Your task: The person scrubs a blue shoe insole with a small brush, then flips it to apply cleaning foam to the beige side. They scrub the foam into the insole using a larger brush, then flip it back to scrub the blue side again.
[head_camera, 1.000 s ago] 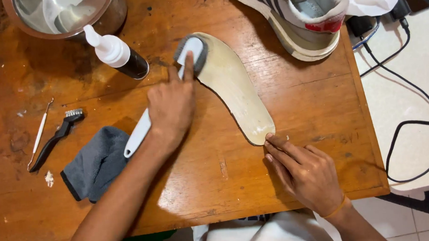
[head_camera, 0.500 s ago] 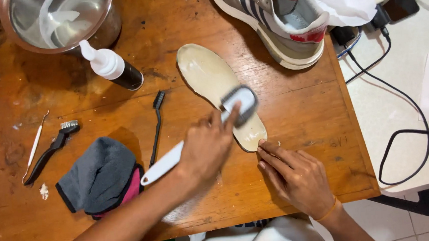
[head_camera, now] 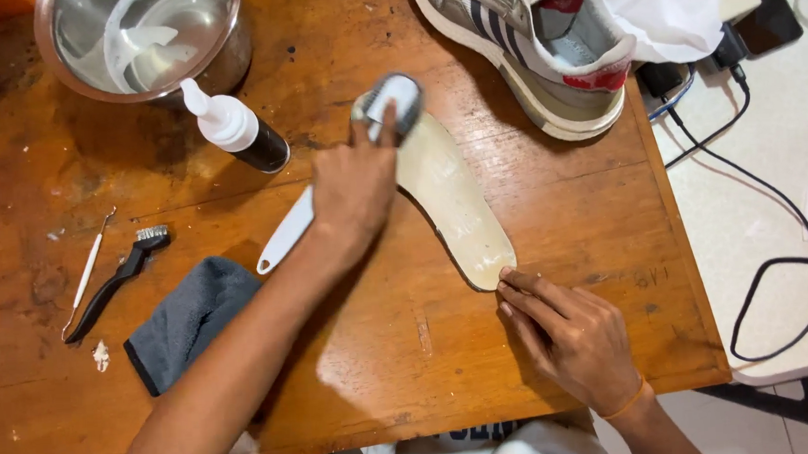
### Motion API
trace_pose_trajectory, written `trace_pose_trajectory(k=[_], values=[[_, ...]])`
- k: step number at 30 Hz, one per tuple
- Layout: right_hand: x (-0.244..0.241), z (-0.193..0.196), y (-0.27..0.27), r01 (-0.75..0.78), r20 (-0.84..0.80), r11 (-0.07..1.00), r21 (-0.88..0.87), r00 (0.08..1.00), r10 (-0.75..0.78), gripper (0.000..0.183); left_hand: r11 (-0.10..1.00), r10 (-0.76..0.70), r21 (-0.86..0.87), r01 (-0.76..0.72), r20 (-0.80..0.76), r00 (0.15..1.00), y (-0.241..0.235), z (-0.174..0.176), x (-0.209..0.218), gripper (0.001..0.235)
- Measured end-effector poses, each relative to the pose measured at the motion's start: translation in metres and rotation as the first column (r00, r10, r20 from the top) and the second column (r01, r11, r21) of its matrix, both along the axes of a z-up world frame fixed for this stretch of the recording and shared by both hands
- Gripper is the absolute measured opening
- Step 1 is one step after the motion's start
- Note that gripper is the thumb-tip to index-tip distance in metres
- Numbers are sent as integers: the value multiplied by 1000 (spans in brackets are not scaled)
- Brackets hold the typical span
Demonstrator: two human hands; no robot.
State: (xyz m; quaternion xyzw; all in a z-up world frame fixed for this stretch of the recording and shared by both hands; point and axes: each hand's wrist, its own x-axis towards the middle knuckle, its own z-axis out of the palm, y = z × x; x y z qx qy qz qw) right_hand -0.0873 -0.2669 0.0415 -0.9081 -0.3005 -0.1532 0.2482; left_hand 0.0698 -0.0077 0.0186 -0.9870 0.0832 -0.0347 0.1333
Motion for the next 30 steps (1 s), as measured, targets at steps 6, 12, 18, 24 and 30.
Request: trace_pose_trajectory(k=[6, 12, 18, 24, 30], values=[[0, 3, -2, -3, -16, 1000, -7, 1000, 3, 22, 970, -243, -94, 226, -492, 836, -60, 86, -110, 108], [0, 5, -4, -25, -12, 1000, 5, 1000, 25, 23, 993, -114, -21, 113, -289, 950, -32, 52, -89, 85], [-3, 10, -2, -5, -20, 1000, 11, 1000, 5, 22, 958, -277, -167, 232, -342, 898, -48, 64, -125, 98], [-3, 7, -7, -4, -108, 999, 35, 994, 7, 20, 935, -352, -111, 336, -396, 848, -62, 47, -157, 100], [-1, 18, -8, -22, -167, 997, 78, 985, 35, 19, 984, -176, -50, 170, -382, 907, -52, 66, -132, 105]])
